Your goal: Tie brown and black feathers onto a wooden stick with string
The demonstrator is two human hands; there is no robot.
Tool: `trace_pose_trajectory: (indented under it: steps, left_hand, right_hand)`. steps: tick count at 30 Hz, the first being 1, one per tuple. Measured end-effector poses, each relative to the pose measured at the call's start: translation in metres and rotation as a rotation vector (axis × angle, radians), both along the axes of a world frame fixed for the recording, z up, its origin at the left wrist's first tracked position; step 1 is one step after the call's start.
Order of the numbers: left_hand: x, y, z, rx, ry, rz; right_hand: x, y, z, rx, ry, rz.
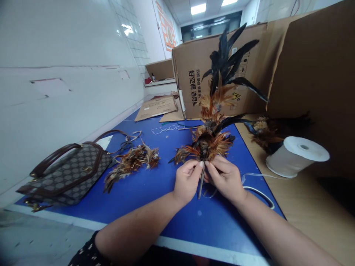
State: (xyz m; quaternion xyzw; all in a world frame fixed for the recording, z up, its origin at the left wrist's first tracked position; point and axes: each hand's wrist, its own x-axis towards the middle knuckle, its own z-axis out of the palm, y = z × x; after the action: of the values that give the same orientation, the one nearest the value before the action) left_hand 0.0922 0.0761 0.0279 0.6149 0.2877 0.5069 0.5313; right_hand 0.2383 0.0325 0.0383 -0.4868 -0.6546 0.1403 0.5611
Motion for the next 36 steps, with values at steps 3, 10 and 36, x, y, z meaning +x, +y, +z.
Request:
trace_pose_trajectory:
  steps: [3,10,36]
  left_hand:
    - [-0.002,0.004,0.001,-0.013,-0.033,0.018]
    - [0.000,0.012,0.000,-0.309,-0.264,-0.242]
    - [0.004,0.016,0.002,-0.579,-0.411,-0.259]
  right_hand:
    - [0.001,0.001,-0.003,0.002,0.005,0.006]
    - [0.002,-0.002,0.001,-0.037,0.006,0.065]
    - [0.010,0.001,-0.003,-0.066,0.008,0.070]
